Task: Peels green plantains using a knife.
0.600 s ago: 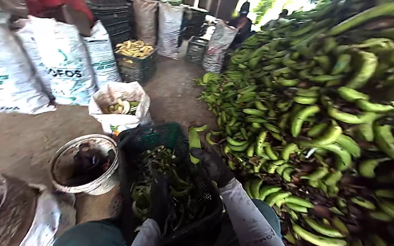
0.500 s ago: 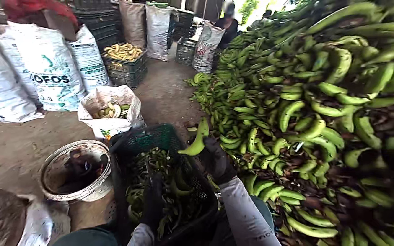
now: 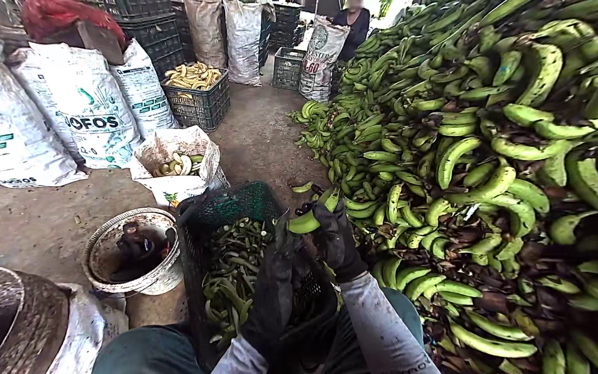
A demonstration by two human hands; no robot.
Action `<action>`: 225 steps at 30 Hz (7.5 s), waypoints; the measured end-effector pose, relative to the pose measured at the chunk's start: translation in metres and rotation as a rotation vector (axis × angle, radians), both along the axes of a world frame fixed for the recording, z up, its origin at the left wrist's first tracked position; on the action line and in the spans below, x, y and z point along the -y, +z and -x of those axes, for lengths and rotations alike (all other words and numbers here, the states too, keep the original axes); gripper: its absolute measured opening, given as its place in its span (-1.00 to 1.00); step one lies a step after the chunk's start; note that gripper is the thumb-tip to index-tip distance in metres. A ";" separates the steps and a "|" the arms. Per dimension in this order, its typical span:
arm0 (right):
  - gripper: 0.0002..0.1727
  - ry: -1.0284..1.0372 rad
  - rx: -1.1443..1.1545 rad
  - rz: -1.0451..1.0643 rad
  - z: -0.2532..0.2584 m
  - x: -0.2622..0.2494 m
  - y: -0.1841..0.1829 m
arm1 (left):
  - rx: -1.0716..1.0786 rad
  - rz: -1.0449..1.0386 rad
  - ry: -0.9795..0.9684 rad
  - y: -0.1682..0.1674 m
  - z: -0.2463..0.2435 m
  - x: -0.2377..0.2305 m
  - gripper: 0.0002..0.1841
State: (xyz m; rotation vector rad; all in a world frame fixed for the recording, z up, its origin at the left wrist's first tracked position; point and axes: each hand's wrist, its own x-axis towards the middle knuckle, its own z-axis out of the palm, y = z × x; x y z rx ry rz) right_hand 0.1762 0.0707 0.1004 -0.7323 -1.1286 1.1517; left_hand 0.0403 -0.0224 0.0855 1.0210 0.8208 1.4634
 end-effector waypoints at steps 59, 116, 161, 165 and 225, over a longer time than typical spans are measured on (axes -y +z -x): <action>-0.37 0.574 0.159 0.227 0.031 0.011 -0.027 | -1.067 0.075 0.209 -0.011 0.103 -0.054 -0.46; -0.43 0.258 0.514 0.117 0.022 0.008 -0.035 | -1.114 0.117 0.169 -0.018 0.085 -0.052 -0.47; -0.67 0.331 0.263 0.222 0.007 0.006 -0.049 | -0.972 0.284 0.162 -0.030 0.090 -0.051 -0.48; -0.59 0.060 0.652 0.188 0.021 0.009 -0.043 | -0.329 0.358 0.131 -0.028 0.088 -0.045 -0.55; -0.67 0.102 0.244 0.297 0.035 0.008 -0.024 | -0.925 -0.318 -0.119 -0.045 0.073 -0.008 -0.72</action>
